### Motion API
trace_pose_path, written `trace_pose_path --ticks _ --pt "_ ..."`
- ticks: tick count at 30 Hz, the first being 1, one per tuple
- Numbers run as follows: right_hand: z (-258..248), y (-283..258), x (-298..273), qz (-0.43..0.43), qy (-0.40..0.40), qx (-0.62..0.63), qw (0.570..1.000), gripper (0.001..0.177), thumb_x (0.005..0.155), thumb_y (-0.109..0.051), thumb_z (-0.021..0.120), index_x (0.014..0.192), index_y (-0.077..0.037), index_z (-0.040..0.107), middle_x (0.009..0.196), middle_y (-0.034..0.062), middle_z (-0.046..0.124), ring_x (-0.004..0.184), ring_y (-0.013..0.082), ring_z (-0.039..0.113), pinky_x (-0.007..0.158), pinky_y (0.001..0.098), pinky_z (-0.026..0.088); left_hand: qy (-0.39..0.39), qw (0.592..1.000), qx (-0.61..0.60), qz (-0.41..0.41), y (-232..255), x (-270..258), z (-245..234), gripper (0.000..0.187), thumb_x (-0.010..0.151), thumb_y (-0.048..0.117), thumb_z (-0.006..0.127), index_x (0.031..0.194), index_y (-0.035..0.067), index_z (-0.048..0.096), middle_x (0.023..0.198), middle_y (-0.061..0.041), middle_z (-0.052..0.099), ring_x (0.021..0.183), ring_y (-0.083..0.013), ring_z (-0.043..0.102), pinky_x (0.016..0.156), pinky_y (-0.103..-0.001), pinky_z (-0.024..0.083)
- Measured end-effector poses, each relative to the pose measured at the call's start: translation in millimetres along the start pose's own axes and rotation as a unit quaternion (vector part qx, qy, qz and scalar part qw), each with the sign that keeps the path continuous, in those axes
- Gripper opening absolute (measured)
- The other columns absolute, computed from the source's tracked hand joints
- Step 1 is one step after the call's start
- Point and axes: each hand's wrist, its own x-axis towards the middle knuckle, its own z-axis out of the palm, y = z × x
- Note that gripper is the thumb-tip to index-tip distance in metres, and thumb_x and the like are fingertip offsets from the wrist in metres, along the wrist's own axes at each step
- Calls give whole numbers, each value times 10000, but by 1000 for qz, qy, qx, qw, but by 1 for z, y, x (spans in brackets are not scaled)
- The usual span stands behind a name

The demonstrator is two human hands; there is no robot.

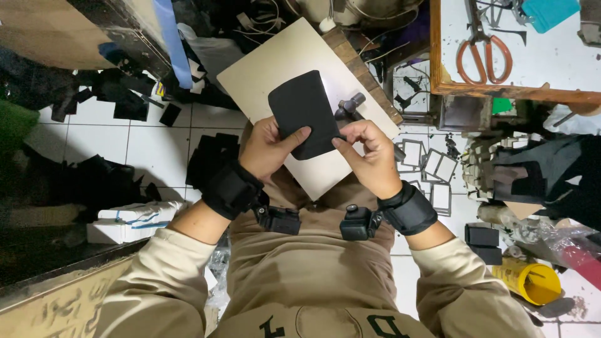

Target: The person folds and hammers the leather edges around a rectangular template plate.

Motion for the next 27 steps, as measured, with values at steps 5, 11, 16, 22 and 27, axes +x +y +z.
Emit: trace_pose_path --ticks 5,11,16,22,27 --pt "-2 9 -5 6 15 29 999 239 956 85 741 1138 -23 629 982 -32 619 923 34 561 857 190 478 -3 1000 -12 -12 0 0 6 250 1000 74 707 1218 -46 684 1139 -85 764 983 -106 706 870 -272 587" --pt "-4 7 -7 42 22 49 998 174 973 78 716 1106 -13 648 994 -22 666 912 23 579 832 186 483 7 1000 -24 -13 -8 -1 8 248 1004 77 710 1219 -43 684 1144 -86 760 990 -113 703 881 -276 582" --pt "-11 10 -6 96 -7 120 988 111 1007 49 691 1079 -18 640 955 -40 664 869 18 586 798 184 479 -1 1000 -28 5 -6 -1 11 250 1004 82 702 1226 -28 669 1147 -65 756 996 -100 700 888 -265 578" --pt "-4 0 2 121 -33 66 990 84 1002 18 661 1067 -20 625 960 -41 635 871 27 574 787 189 472 -12 999 49 7 11 -2 15 226 1003 59 701 1208 -35 691 1106 -63 765 950 -71 685 853 -252 575" --pt "-8 7 -1 124 -36 84 988 223 1151 -135 500 1008 -16 624 911 -27 670 849 52 645 772 226 556 -3 785 607 122 11 -14 25 147 925 117 762 1062 75 731 951 -103 709 962 -288 678 837 -412 531"
